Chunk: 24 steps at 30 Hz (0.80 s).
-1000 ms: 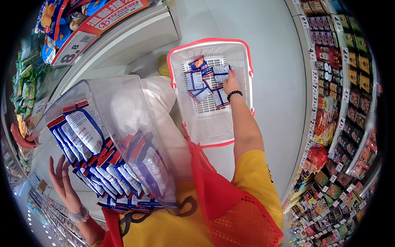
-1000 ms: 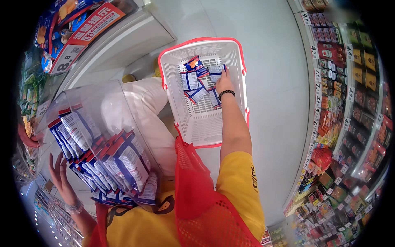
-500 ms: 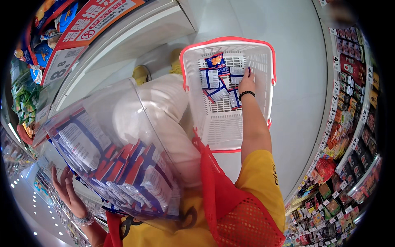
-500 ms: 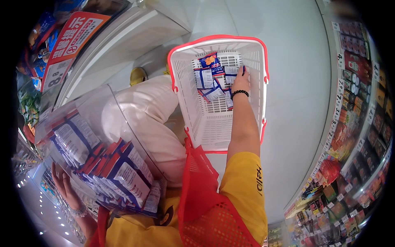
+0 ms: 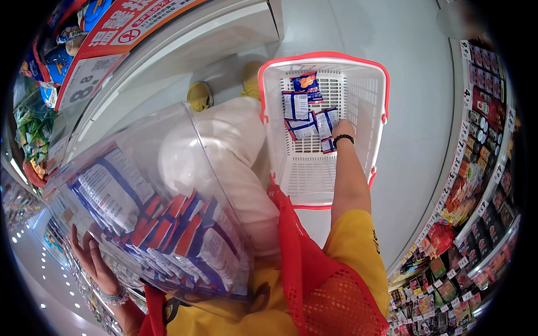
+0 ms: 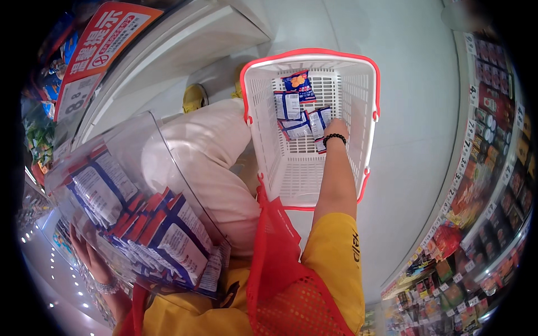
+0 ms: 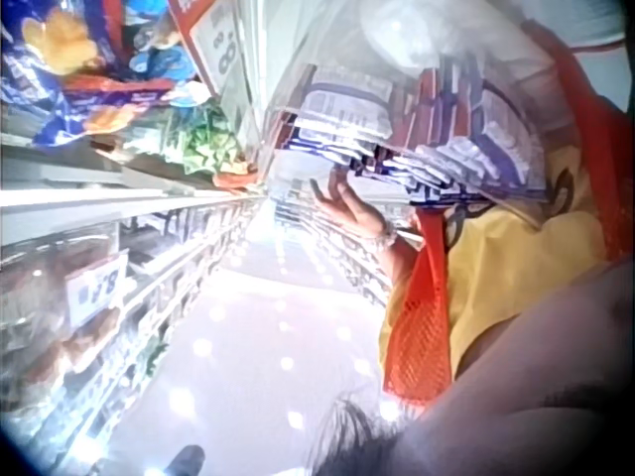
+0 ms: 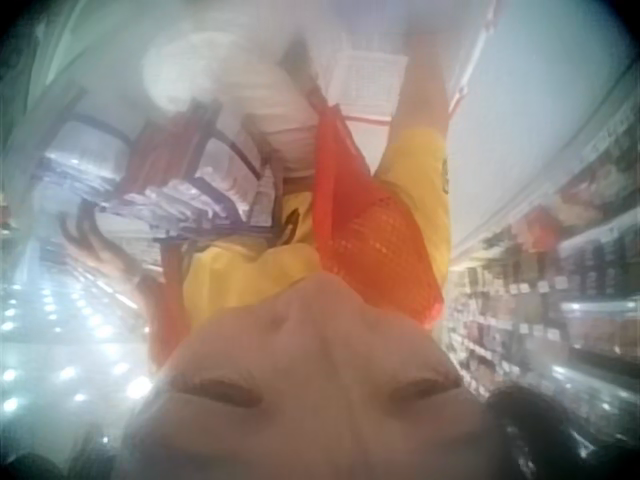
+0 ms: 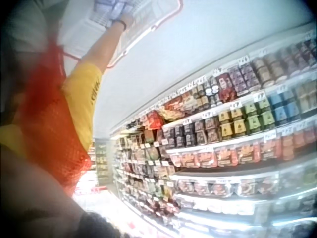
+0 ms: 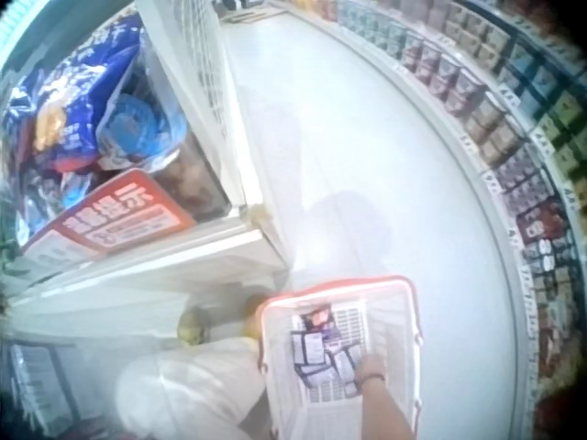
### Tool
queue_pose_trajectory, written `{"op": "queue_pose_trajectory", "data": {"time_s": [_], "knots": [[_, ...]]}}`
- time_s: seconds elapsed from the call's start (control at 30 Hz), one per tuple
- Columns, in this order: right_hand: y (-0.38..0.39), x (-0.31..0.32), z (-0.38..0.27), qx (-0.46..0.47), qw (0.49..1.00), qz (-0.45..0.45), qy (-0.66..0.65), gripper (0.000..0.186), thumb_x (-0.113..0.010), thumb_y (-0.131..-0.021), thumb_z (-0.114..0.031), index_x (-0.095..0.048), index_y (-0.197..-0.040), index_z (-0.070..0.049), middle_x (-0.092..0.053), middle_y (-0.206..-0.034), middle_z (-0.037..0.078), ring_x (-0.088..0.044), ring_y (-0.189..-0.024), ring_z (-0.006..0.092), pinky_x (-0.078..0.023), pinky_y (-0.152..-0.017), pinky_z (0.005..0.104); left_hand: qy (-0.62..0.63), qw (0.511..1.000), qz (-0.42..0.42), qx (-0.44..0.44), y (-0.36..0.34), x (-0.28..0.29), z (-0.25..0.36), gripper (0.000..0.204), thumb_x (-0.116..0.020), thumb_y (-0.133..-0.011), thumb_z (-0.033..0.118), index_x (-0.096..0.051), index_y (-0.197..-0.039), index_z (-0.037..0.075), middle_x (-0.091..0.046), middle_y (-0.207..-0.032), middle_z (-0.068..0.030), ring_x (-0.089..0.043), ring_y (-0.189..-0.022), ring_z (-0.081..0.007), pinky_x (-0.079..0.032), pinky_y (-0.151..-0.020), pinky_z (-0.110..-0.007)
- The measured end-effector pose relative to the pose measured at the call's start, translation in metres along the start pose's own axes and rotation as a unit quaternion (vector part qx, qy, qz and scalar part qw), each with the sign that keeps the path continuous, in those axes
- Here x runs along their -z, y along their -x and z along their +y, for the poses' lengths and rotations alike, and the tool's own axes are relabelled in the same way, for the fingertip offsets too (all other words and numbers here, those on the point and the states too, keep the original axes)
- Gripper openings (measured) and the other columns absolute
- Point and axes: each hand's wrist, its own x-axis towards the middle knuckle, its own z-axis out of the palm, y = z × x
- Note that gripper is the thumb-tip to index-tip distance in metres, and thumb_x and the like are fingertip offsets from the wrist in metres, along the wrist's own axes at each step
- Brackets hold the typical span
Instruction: The person sits on the floor in a supermarket aisle and transfers small blue snack packages from a white basket into a clear plastic display bin. They wipe the bin with a red cloth, then repeatedly pick up packages, inspect them, and arrange them neatly inside the bin.
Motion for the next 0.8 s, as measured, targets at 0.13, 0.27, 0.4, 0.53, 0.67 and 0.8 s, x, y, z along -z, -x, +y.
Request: {"op": "queue_pose_trajectory", "data": {"time_s": [0.13, 0.27, 0.4, 0.53, 0.67, 0.8], "knots": [[0.019, 0.001, 0.020, 0.103, 0.981, 0.141, -0.090, 0.017, -0.055, -0.081, -0.016, -0.059, -0.089, -0.002, -0.056, -0.102, 0.017, -0.054, -0.096, 0.0306, -0.045, -0.080, 0.0400, 0.042, 0.999, 0.003, 0.029, 0.002, -0.002, -0.004, 0.048, -0.041, -0.089, 0.013, -0.027, -0.133, 0.000, -0.045, -0.122, -0.0181, -0.047, -0.109, -0.0235, -0.033, -0.095, -0.034], [0.019, -0.012, 0.005, 0.121, 0.911, 0.070, -0.388, 0.020, -0.060, -0.077, -0.018, -0.058, -0.089, -0.001, -0.057, -0.097, 0.018, -0.055, -0.091, 0.0325, -0.045, -0.077, 0.0387, 0.058, 0.998, -0.006, 0.029, 0.002, -0.004, 0.002, 0.049, -0.040, -0.089, 0.012, -0.026, -0.134, 0.000, -0.043, -0.123, -0.0188, -0.047, -0.109, -0.0246, -0.033, -0.096, -0.034], [0.003, -0.055, -0.044, 0.246, 0.894, 0.131, -0.350, 0.020, -0.064, -0.073, -0.019, -0.062, -0.081, -0.001, -0.058, -0.104, 0.021, -0.056, -0.095, 0.0332, -0.045, -0.080, 0.0393, 0.023, 0.999, 0.010, 0.025, -0.002, -0.005, 0.005, 0.048, -0.041, -0.089, 0.013, -0.026, -0.134, 0.001, -0.050, -0.114, -0.0159, -0.049, -0.105, -0.0218, -0.034, -0.093, -0.033], [-0.007, -0.059, -0.072, 0.123, 0.958, 0.009, -0.260, 0.028, -0.066, -0.070, -0.025, -0.063, -0.080, 0.001, -0.062, -0.070, 0.013, -0.060, -0.066, 0.0236, -0.046, -0.063, 0.0328, 0.038, 0.999, 0.012, 0.032, 0.000, -0.005, 0.002, 0.047, -0.042, -0.090, 0.014, -0.028, -0.133, 0.003, -0.054, -0.106, -0.0121, -0.049, -0.099, -0.0174, -0.035, -0.089, -0.029], [-0.018, -0.063, -0.077, 0.111, 0.922, -0.071, -0.363, 0.029, -0.065, -0.071, -0.027, -0.064, -0.082, 0.001, -0.064, -0.071, 0.012, -0.061, -0.066, 0.0196, -0.046, -0.063, 0.0318, 0.046, 0.998, 0.008, 0.032, -0.001, -0.003, 0.001, 0.047, -0.042, -0.090, 0.015, -0.027, -0.133, 0.003, -0.054, -0.107, -0.0131, -0.050, -0.098, -0.0180, -0.035, -0.090, -0.030], [-0.013, -0.054, -0.079, 0.097, 0.939, -0.054, -0.326, 0.031, -0.063, -0.072, -0.029, -0.065, -0.083, 0.000, -0.064, -0.072, 0.014, -0.062, -0.069, 0.0241, -0.046, -0.064, 0.0340, 0.068, 0.997, 0.008, 0.029, -0.002, -0.008, 0.005, 0.047, -0.042, -0.090, 0.015, -0.027, -0.133, 0.003, -0.053, -0.110, -0.0170, -0.051, -0.102, -0.0217, -0.036, -0.093, -0.034]]}}
